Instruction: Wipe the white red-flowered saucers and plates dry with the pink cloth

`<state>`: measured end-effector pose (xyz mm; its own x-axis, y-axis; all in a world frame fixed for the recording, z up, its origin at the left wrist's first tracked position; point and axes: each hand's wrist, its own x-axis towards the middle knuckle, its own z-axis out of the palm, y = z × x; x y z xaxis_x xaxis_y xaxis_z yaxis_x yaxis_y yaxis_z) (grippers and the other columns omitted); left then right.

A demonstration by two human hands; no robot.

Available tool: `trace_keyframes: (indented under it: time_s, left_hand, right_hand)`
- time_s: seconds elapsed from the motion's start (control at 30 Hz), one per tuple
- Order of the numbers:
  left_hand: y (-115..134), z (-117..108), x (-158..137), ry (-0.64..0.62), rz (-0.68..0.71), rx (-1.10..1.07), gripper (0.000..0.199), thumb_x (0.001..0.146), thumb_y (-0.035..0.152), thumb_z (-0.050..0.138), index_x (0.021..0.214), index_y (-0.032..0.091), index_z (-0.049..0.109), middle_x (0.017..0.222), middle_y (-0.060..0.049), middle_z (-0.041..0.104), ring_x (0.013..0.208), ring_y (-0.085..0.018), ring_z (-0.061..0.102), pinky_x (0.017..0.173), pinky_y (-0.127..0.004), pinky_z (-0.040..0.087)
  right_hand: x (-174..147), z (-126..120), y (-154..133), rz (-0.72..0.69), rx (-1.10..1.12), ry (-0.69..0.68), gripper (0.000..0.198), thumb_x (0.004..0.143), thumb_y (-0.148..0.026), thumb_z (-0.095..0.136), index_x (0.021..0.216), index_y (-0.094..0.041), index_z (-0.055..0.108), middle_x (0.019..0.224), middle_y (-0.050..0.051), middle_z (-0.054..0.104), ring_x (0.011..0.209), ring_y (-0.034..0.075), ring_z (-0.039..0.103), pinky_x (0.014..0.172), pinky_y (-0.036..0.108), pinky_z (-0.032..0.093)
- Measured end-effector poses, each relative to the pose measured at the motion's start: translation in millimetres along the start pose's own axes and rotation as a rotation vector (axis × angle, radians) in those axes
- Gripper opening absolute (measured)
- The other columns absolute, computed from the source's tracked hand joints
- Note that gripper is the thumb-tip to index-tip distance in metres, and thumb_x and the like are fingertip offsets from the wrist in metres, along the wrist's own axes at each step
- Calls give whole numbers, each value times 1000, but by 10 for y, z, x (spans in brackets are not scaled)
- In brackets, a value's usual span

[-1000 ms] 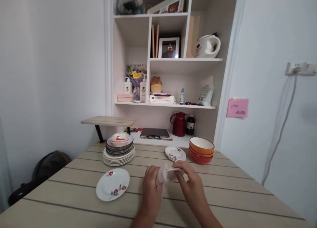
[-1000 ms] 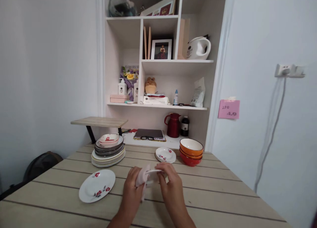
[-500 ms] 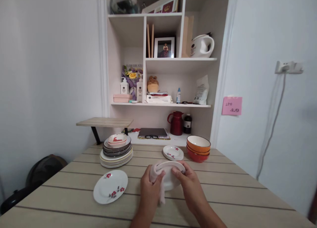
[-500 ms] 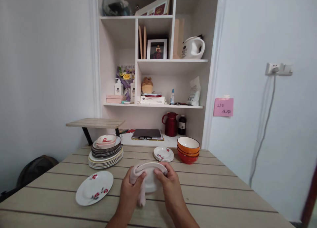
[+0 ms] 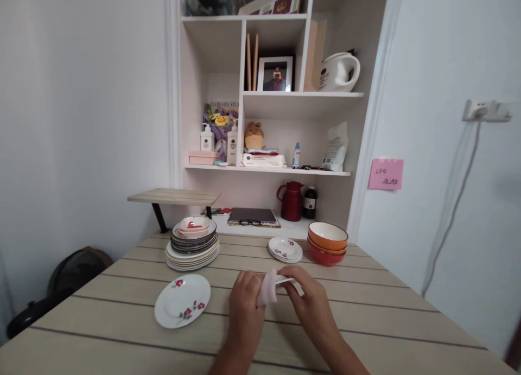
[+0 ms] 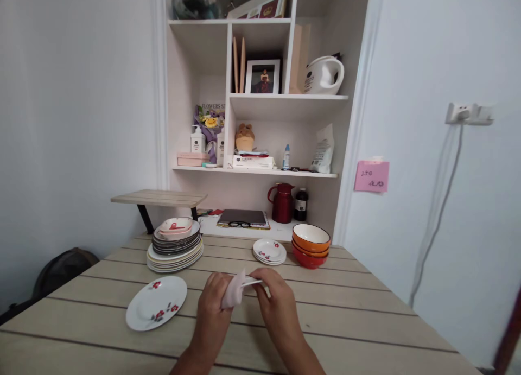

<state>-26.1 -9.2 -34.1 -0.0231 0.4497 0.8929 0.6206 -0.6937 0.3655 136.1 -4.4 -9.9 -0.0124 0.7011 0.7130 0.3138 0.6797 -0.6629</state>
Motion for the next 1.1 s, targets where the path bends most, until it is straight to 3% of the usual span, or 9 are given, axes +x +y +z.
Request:
trace_keyframes:
  time_s: [0.1, 0.2, 0.33, 0.5, 0.6, 0.8, 0.9, 1.0, 1.1]
  left_hand:
    - [-7, 3, 7, -26, -35, -32, 15, 85, 13, 51, 82, 22, 63, 78, -3, 64, 75, -19, 57, 69, -29, 45]
    - [24, 16, 36, 25, -289, -215, 9, 82, 27, 62, 76, 21, 63, 70, 0, 62, 68, -17, 57, 64, -26, 47]
    - [101, 23, 89, 65, -668, -556, 33, 75, 46, 70, 93, 18, 67, 81, -3, 72, 75, -18, 66, 69, -25, 52]
    - [159, 38, 87, 60, -819, -658, 48, 69, 53, 74, 95, 13, 70, 93, -12, 75, 84, -24, 70, 74, -29, 54]
    - [121, 47, 70, 51, -756, -564, 39, 75, 51, 69, 91, 15, 70, 86, -9, 75, 79, -23, 69, 71, -29, 53]
    - [-69, 48, 19, 16, -142, -92, 10, 82, 27, 58, 80, 21, 66, 78, -4, 68, 75, -22, 62, 72, -34, 50]
    - [-108, 32, 7, 11, -3, 9, 12, 82, 20, 54, 83, 21, 65, 76, -4, 66, 73, -21, 60, 69, -34, 49]
    - [-80, 10, 31, 8, -73, -45, 9, 82, 26, 60, 76, 21, 64, 72, -2, 64, 70, -20, 59, 66, -32, 48]
    - [-11, -4, 78, 55, -378, -241, 20, 77, 39, 68, 75, 20, 64, 70, -1, 65, 67, -19, 61, 64, -29, 50]
  right_hand:
    - [-3, -1, 8, 101, 54, -30, 9, 81, -28, 62, 84, -24, 70, 84, 5, 71, 80, 25, 63, 74, 34, 48]
    - [-13, 31, -26, 244, 238, -59, 12, 80, -33, 65, 84, -23, 69, 77, 2, 68, 72, 21, 58, 66, 30, 44]
    - [-24, 109, -92, 418, 538, 9, 24, 77, -39, 69, 94, -21, 68, 75, 1, 67, 66, 17, 54, 59, 27, 41]
    - [-4, 126, -124, 546, 795, 68, 42, 73, -41, 74, 109, -22, 65, 91, 6, 72, 77, 22, 63, 69, 33, 49]
    - [8, 89, -100, 482, 626, 34, 36, 75, -40, 71, 105, -21, 66, 90, 6, 72, 75, 23, 63, 68, 34, 50]
    - [-6, 55, -63, -70, -45, 74, 28, 79, -18, 59, 104, -27, 70, 112, 8, 69, 107, 28, 61, 95, 43, 46]
    - [-8, 48, -60, -108, -113, -5, 25, 81, -14, 56, 94, -28, 72, 97, 6, 73, 94, 26, 64, 88, 40, 48]
    - [-4, 47, -84, -11, 4, -47, 13, 83, -19, 58, 83, -25, 70, 85, 4, 71, 83, 23, 63, 77, 34, 48]
    - [-10, 73, -143, 171, 216, -76, 6, 82, -25, 62, 84, -23, 67, 76, 1, 67, 73, 20, 59, 66, 29, 46]
